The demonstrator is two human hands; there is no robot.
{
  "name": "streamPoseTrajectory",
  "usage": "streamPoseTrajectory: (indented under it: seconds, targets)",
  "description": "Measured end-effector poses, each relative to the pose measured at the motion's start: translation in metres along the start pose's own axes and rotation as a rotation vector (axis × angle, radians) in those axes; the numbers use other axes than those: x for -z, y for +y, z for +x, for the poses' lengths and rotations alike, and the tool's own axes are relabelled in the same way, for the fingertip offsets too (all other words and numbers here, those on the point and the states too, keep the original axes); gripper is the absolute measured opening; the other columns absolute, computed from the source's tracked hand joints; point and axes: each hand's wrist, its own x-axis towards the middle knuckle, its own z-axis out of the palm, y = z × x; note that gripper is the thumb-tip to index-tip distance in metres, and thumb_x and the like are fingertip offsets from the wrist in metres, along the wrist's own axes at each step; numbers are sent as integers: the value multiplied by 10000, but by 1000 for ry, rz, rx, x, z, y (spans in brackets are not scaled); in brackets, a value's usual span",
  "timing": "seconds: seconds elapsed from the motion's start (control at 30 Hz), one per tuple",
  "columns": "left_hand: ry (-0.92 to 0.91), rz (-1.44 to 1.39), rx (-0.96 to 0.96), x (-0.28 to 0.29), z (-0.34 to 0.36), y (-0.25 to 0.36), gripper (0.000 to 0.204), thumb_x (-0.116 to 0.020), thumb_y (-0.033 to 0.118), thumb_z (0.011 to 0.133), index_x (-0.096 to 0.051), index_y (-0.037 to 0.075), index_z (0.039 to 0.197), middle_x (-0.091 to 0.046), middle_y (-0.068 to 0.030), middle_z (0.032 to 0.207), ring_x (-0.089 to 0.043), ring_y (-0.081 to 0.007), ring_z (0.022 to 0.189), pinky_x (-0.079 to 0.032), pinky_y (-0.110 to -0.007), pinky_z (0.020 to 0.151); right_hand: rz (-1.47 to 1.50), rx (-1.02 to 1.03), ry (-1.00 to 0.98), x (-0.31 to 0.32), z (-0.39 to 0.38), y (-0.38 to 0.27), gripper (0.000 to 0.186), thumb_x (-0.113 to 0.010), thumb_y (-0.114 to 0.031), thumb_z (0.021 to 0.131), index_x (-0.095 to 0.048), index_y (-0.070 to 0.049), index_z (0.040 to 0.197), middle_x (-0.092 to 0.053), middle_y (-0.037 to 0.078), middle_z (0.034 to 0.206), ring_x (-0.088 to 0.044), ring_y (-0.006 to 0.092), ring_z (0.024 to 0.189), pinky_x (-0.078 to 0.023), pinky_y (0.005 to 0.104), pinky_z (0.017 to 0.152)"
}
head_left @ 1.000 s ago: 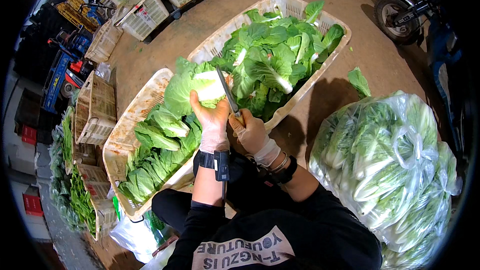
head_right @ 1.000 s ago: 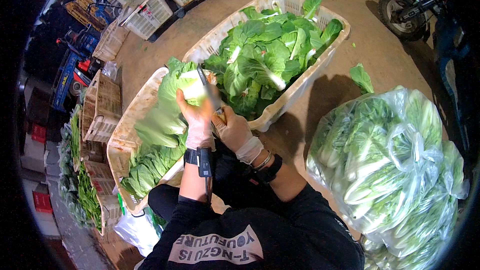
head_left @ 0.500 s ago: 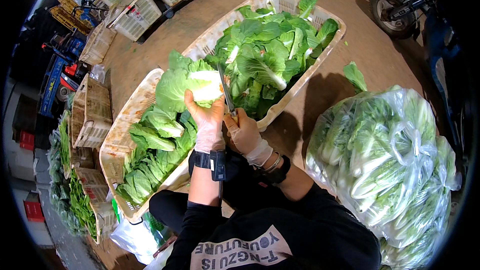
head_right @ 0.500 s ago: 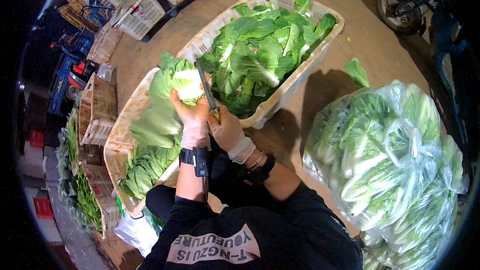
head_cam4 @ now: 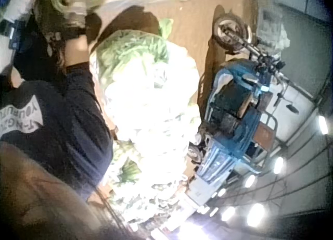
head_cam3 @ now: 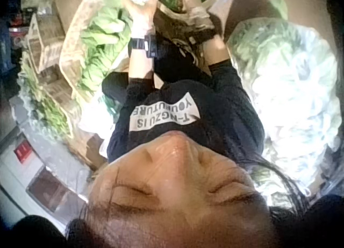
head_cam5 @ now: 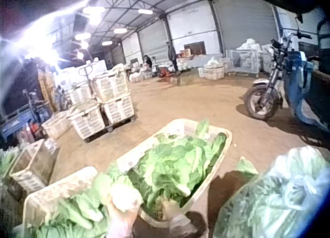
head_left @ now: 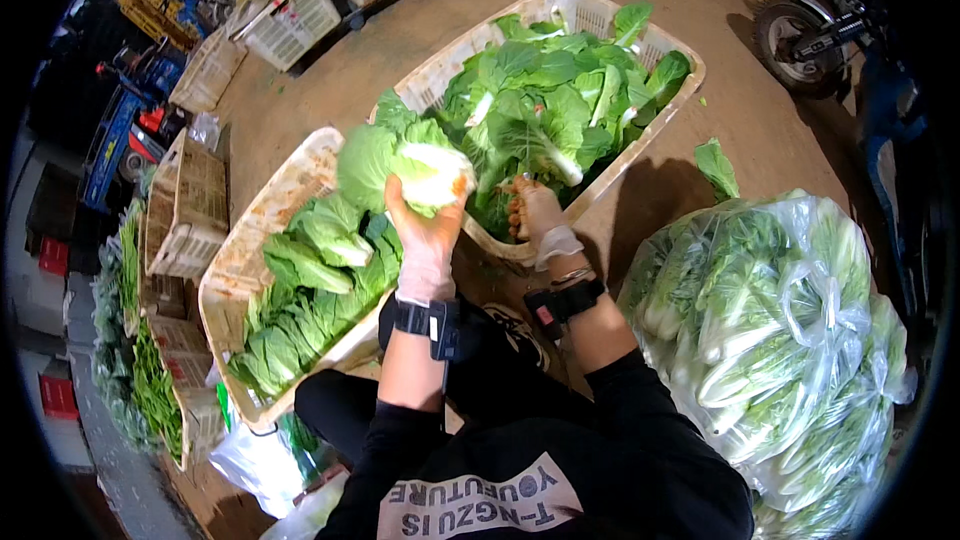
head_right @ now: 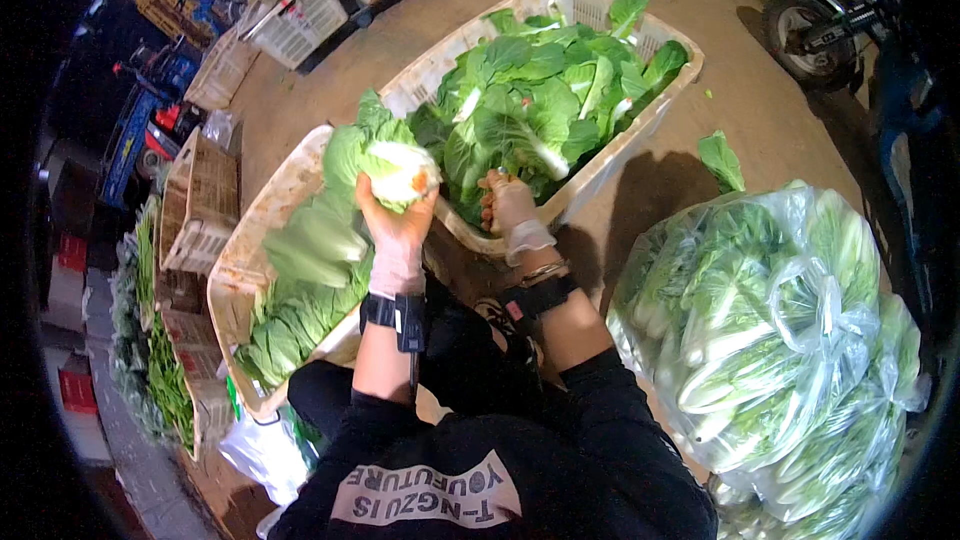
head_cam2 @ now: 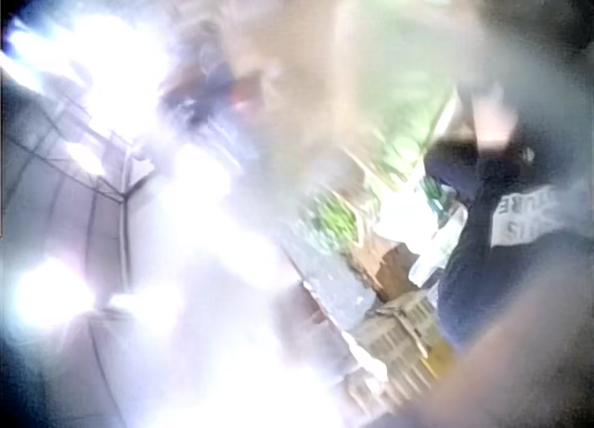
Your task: The person trims the root ends of leafy green vegetables with a knife, removes damaged outer leaves, and places the cleaned vegetables into a plastic bag on a digital scale.
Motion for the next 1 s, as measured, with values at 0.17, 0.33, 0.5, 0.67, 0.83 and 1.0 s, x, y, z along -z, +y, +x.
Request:
streamPoseTrajectory:
  seconds: [0.17, 0.33, 0.5, 0.67, 0.83, 1.0]
  targets:
    - [-97, -225, 93, -13, -6, 14, 608, -514, 546, 762, -476, 123, 1197, -570, -102, 1105, -560, -305, 957, -480, -435, 757, 245, 90, -405, 22, -36, -11, 251, -488, -252, 909, -533, -41, 1038, -405, -54, 584, -333, 56, 409, -283, 214, 380]
    - [-236, -280, 148, -2, -9, 23, 658, -558, 566, 726, -469, 128, 1208, -546, -110, 1133, -542, -306, 983, -480, -438, 747, 405, -217, -374, 47, -14, 13, 240, -552, -242, 866, -576, -31, 978, -448, -33, 594, -402, 81, 431, -338, 235, 388]
    - [-66, -335, 14, -5, -19, 34, 650, -590, 511, 739, -443, 116, 1234, -522, -113, 1155, -508, -295, 1059, -467, -430, 799, -190, 30, -146, 20, -32, 11, 185, -520, -230, 893, -557, -51, 863, -420, -23, 566, -394, 86, 420, -324, 237, 378]
    - [6, -153, -183, 8, -65, 93, 497, -661, 231, 779, -453, 85, 1206, -518, -59, 1188, -468, -226, 1122, -378, -436, 962, -214, 223, -322, -39, -82, 19, 106, -586, -143, 839, -534, -51, 833, -454, -3, 550, -424, 99, 390, -374, 236, 360]
    - [-67, 327, -584, 25, -147, 184, 469, -671, 142, 769, -476, 17, 1177, -565, -63, 1105, -530, -193, 1028, -385, -347, 953, -459, 269, -519, -122, -97, 60, 99, -603, -159, 838, -555, -89, 890, -451, -27, 578, -399, 76, 423, -335, 215, 386]
    - [156, 638, -1032, 66, -323, 253, 547, -689, 162, 716, -472, 5, 1193, -561, -61, 1113, -515, -166, 1036, -384, -295, 918, -591, 221, -962, -189, -141, 96, 192, -596, -161, 841, -555, -45, 989, -419, -38, 575, -355, 47, 421, -273, 186, 368]
